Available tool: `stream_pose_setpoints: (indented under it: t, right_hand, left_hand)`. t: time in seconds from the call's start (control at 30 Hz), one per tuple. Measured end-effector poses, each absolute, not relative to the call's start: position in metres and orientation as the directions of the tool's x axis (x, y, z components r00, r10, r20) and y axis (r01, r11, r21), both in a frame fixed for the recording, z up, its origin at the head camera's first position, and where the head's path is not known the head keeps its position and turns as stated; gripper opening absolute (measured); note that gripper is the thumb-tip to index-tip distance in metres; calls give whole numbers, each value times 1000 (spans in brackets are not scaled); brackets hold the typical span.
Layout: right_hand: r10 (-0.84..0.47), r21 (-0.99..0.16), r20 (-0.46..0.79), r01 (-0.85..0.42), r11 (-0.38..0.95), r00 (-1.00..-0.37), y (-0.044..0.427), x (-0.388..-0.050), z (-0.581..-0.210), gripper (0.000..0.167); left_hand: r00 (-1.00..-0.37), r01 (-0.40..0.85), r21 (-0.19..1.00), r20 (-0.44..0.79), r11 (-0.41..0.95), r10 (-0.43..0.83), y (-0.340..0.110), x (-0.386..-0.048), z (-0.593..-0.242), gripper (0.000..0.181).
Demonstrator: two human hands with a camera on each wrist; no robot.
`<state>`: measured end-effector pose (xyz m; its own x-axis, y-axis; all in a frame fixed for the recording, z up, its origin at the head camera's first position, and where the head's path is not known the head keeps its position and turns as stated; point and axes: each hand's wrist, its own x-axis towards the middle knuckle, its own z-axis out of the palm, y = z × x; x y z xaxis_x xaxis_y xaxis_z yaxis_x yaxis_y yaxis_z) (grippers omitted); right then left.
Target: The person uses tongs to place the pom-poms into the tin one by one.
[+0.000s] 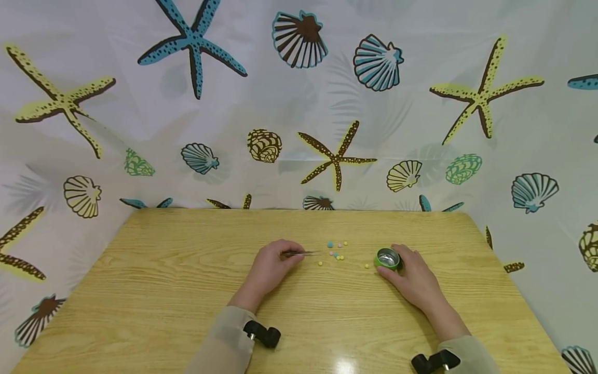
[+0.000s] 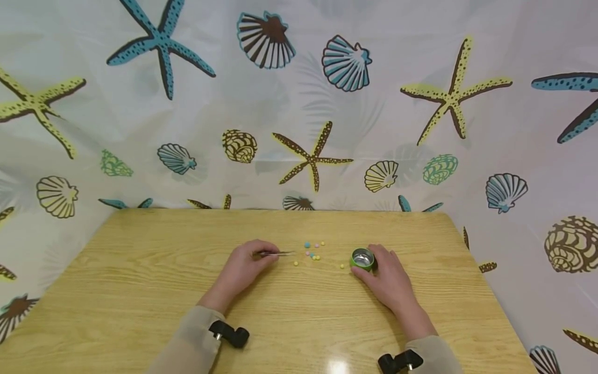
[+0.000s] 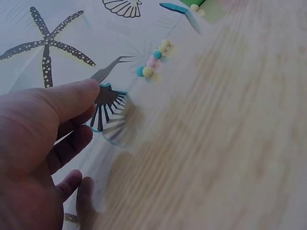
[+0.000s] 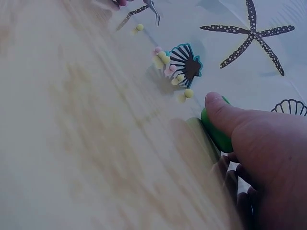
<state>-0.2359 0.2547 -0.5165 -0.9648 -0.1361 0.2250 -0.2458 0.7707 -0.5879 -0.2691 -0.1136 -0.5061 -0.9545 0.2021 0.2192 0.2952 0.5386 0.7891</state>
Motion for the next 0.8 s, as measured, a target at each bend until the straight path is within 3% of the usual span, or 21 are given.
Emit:
stream_pose_setpoints:
  t: [0.43,0.8]
  right_hand:
    - [-120,-593,200,-218,775,-972,255,-237,-518,71]
    - [-125,-591,209,-228,774,-970,256,-238,-522,71]
  left_hand:
    - [-950,278,808,150,519,276,-122,-269,-509,12]
    - [-933,331,777,181,536,312,-124,-271,-513,11]
